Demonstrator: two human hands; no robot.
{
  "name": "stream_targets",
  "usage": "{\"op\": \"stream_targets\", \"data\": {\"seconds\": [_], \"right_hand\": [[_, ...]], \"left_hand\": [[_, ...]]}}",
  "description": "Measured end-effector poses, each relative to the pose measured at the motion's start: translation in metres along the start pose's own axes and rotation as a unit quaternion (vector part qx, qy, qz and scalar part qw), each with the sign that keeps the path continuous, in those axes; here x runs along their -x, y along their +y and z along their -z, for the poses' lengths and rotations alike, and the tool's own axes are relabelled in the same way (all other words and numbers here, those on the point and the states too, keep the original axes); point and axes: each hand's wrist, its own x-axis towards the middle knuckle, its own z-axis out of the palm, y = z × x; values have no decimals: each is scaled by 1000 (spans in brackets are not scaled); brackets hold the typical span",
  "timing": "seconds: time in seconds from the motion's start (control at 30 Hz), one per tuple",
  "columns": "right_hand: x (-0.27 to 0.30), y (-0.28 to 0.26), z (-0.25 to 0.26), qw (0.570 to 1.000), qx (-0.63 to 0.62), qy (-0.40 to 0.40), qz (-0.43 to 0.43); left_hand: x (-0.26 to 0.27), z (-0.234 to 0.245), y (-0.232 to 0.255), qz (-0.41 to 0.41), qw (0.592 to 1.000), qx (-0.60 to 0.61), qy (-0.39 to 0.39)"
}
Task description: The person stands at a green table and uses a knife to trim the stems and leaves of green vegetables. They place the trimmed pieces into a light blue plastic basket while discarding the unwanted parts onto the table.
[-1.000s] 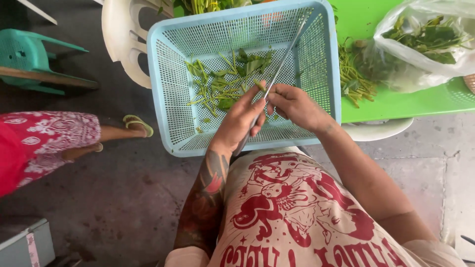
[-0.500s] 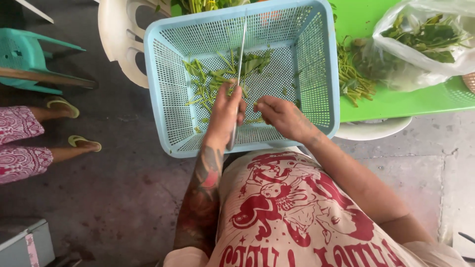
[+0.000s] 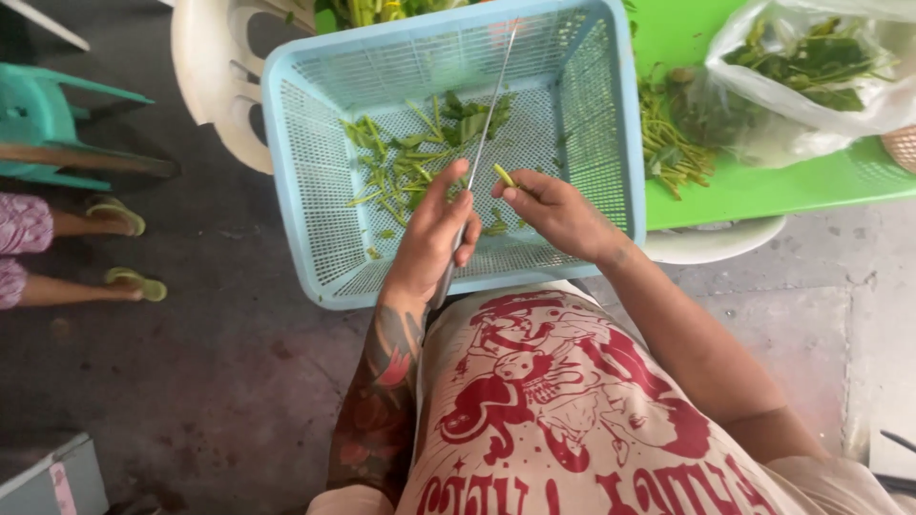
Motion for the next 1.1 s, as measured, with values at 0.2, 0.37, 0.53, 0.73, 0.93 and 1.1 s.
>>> {"op": "stream_targets", "data": {"seconds": [0.2, 0.37, 0.53, 0.73, 0.93, 1.1], "right_hand": [[34, 57, 168, 864, 388, 272, 169], [43, 52, 268, 646, 647, 393, 93], [5, 137, 209, 776, 529, 323, 116], [-51, 250, 201, 704, 627, 333, 33], [-66, 255, 197, 640, 660, 384, 82], [-66, 266, 217, 675, 609, 401, 116]], "left_hand": [[7, 20, -9, -10, 999, -19, 35], [8, 20, -11, 17, 995, 1, 101], [5, 8, -24, 10, 995, -19, 99], [5, -2, -28, -12, 994, -64, 92], [3, -6, -34, -21, 993, -75, 90], [3, -1, -38, -22, 992, -77, 95]]}}
